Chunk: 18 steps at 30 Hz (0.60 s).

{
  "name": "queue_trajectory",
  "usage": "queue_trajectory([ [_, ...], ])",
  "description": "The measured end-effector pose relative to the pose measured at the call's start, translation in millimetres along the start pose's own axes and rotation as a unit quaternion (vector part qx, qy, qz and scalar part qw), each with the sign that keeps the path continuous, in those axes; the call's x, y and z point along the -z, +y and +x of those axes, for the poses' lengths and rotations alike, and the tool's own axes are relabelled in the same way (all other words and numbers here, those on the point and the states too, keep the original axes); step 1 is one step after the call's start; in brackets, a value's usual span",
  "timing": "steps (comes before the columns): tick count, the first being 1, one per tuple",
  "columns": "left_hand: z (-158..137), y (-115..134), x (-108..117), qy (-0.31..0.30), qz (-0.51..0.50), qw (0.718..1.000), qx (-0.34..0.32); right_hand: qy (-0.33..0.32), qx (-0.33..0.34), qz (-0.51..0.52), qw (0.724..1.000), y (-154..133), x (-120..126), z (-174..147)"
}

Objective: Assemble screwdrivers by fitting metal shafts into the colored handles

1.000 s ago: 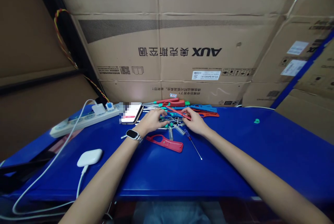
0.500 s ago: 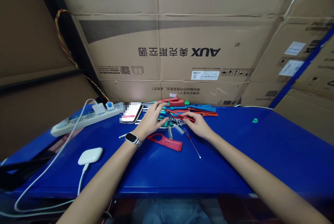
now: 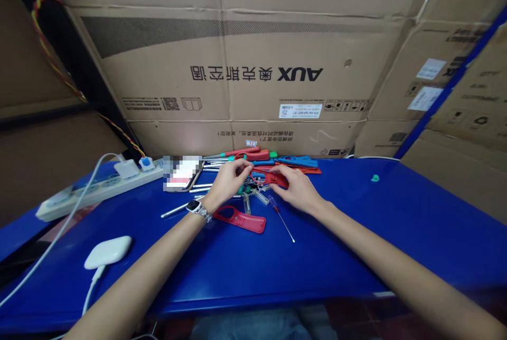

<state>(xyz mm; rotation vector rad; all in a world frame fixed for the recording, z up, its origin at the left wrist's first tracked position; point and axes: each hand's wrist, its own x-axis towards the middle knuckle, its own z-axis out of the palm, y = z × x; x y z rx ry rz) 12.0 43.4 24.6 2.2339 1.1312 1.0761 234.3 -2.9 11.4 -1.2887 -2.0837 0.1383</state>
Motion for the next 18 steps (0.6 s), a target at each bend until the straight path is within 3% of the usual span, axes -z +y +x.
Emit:
queue_trajectory([
  [6, 12.4, 17.5, -12.3, -0.038, 0.019, 0.998, -0.041, -0.035, -0.029, 0.086, 0.995, 21.3, 18.1, -13.0],
  [11, -45.1, 12.3, 23.8, -0.108, 0.078, 0.986, -0.096, -0.14, -0.024, 0.042, 0.989, -18.4, 7.9, -35.2],
  [15, -96.2, 0.3, 51.4, -0.14, 0.146, 0.978, -0.05, -0.168, 0.031, 0.032, 0.985, -51.6, -13.6, -31.7],
  [18, -111.9, -9.1, 57.7, -0.134, 0.166, 0.977, -0.014, -0.163, 0.041, 0.031, 0.985, -63.5, -29.3, -22.7],
])
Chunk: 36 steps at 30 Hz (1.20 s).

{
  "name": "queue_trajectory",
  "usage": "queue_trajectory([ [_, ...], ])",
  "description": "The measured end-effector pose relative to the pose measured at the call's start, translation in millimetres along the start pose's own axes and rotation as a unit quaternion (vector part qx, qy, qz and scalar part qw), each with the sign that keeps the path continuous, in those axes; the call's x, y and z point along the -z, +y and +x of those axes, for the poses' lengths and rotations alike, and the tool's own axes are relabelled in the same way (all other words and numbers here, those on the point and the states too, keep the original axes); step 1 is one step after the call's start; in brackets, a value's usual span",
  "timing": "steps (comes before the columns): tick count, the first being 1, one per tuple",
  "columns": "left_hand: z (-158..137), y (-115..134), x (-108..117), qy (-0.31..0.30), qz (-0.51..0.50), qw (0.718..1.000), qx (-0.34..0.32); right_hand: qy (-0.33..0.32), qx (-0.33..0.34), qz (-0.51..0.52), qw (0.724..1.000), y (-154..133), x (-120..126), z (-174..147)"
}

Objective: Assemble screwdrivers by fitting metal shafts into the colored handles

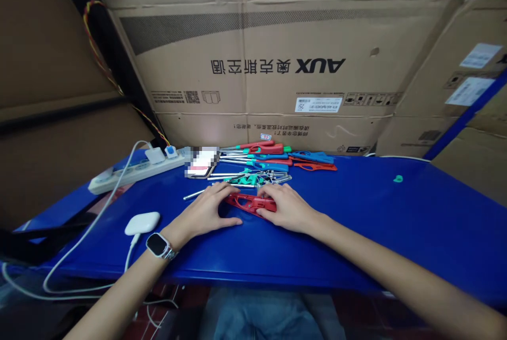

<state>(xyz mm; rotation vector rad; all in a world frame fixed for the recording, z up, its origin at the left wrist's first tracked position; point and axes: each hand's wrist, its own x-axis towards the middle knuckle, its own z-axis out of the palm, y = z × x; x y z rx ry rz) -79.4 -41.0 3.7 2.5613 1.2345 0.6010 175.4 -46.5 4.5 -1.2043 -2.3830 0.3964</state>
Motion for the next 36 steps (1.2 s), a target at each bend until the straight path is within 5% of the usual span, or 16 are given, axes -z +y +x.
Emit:
queue_trajectory([
  [11, 9.8, -5.5, -2.4, -0.049, -0.079, 0.996, 0.007, -0.015, -0.02, -0.018, 1.0, -5.6, -7.2, -2.7],
  [18, 38.8, 12.2, 3.9, -0.038, -0.109, 0.993, -0.015, 0.04, -0.024, -0.005, 0.999, 7.4, 23.6, -14.2],
  [29, 213.8, 57.9, -47.7, 0.017, 0.069, 0.993, -0.095, 0.154, -0.121, -0.093, 0.976, 138.5, 95.3, -6.1],
  [36, 250.4, 64.1, -57.6, 0.073, 0.165, 0.982, -0.056, 0.159, -0.182, -0.121, 0.963, 192.3, 111.2, 30.3],
])
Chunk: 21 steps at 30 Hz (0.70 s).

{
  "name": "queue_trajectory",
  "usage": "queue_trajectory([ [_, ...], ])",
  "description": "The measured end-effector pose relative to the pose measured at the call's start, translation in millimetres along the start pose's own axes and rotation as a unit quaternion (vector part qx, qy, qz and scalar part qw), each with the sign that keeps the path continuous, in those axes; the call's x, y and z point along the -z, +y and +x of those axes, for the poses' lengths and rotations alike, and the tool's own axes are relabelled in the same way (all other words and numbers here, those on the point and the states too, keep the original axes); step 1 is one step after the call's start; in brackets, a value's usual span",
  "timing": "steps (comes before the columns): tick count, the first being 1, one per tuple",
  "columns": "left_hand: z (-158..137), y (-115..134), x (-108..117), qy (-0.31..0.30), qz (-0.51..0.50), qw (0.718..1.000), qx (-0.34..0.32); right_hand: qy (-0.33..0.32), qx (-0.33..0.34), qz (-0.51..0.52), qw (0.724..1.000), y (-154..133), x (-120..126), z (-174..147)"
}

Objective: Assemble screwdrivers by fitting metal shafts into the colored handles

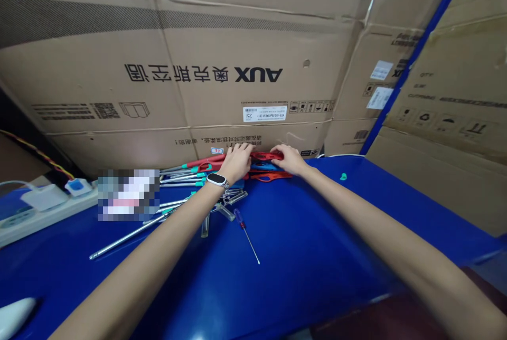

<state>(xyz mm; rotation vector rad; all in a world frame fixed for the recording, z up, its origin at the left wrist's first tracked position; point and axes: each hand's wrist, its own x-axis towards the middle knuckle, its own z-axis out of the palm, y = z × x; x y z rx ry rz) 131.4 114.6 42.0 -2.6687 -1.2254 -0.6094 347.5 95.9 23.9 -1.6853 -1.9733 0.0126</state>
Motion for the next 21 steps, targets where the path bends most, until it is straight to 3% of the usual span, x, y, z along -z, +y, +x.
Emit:
queue_trajectory([
  [7, -15.0, -7.7, -8.2, -0.04, 0.015, 0.998, -0.039, -0.026, -0.009, 0.023, 0.999, 4.7, -14.6, 2.4],
  [11, -31.9, -12.7, -0.8, -0.007, 0.0, 0.998, -0.056, 0.002, 0.005, 0.033, 0.999, -4.7, -14.1, -8.7],
  [15, -72.9, -26.9, 20.6, 0.019, -0.018, 0.998, -0.059, 0.037, 0.075, 0.065, 0.994, -33.6, -20.4, -23.9],
  [21, -150.1, -51.1, 43.0, 0.016, -0.071, 0.997, -0.001, -0.054, 0.182, 0.04, 0.981, -102.9, -40.8, -36.8],
])
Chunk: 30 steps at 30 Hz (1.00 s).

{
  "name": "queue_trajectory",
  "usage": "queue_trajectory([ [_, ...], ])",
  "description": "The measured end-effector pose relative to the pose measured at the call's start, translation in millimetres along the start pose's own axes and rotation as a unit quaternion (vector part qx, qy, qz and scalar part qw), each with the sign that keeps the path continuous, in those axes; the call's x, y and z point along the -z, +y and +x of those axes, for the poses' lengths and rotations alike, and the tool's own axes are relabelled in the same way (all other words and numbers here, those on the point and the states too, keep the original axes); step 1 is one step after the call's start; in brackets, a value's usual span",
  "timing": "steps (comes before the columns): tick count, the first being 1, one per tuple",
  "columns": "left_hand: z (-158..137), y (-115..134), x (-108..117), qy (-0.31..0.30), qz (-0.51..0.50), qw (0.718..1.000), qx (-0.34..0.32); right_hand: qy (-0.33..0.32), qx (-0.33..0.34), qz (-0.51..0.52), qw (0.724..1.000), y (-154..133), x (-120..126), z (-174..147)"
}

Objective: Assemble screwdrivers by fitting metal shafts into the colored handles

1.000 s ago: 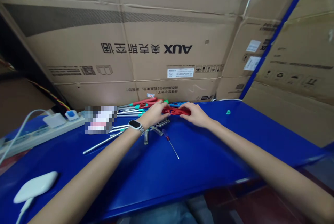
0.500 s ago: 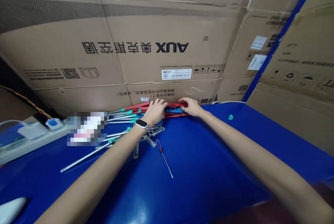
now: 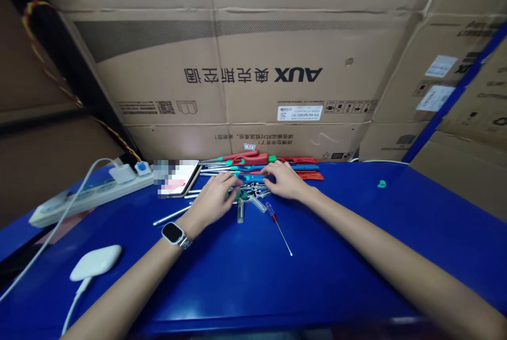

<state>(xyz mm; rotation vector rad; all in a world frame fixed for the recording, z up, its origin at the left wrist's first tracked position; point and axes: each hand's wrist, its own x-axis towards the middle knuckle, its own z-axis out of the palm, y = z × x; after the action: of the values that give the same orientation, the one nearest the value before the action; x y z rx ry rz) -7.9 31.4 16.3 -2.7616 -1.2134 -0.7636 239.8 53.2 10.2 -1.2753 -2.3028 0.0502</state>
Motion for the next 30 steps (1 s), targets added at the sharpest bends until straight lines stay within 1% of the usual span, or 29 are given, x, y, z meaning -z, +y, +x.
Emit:
queue_trajectory([
  [3, -24.6, -5.6, 2.1, -0.01, -0.008, 1.0, 0.016, -0.057, -0.022, -0.049, 0.997, -23.0, -6.4, 17.2],
  [6, -36.7, -9.7, 1.2, -0.022, 0.011, 0.999, 0.041, -0.119, -0.056, -0.106, 0.986, -33.6, -7.9, 34.3],
  [11, -41.0, -14.8, -1.3, -0.052, 0.007, 0.994, 0.095, -0.164, -0.079, -0.13, 0.975, -33.3, -7.1, 51.6],
  [14, -41.1, -15.2, -2.8, -0.073, -0.003, 0.992, 0.102, -0.183, -0.086, -0.132, 0.97, -29.0, -7.7, 57.0],
  [16, -41.2, -15.0, -2.9, -0.074, -0.004, 0.992, 0.098, -0.187, -0.084, -0.134, 0.969, -27.2, -7.7, 58.1],
  [19, -40.9, -14.7, -0.3, -0.042, -0.007, 0.994, 0.103, -0.169, -0.071, -0.138, 0.973, -28.2, -3.9, 53.2],
  [23, -38.1, -12.3, 6.2, 0.064, -0.053, 0.99, 0.118, -0.118, -0.044, -0.124, 0.984, -32.3, 6.7, 34.5],
  [24, -36.5, -10.9, 7.3, 0.094, -0.077, 0.985, 0.124, -0.095, -0.034, -0.086, 0.991, -33.5, 8.9, 28.4],
  [26, -32.0, -7.4, 8.1, 0.155, -0.15, 0.964, 0.156, -0.055, -0.038, 0.029, 0.997, -37.5, 11.3, 15.6],
  [27, -29.2, -5.4, 7.8, 0.187, -0.198, 0.945, 0.182, -0.04, -0.042, 0.1, 0.993, -40.5, 11.5, 9.0],
  [28, -26.1, -3.4, 7.3, 0.217, -0.254, 0.918, 0.211, -0.033, -0.05, 0.177, 0.982, -44.5, 11.1, 2.4],
  [29, -23.0, -1.3, 6.7, 0.239, -0.319, 0.885, 0.239, -0.034, -0.063, 0.256, 0.964, -49.2, 10.5, -4.3],
  [30, -20.0, 0.8, 6.3, 0.249, -0.39, 0.848, 0.258, -0.052, -0.078, 0.316, 0.944, -54.6, 9.8, -10.7],
])
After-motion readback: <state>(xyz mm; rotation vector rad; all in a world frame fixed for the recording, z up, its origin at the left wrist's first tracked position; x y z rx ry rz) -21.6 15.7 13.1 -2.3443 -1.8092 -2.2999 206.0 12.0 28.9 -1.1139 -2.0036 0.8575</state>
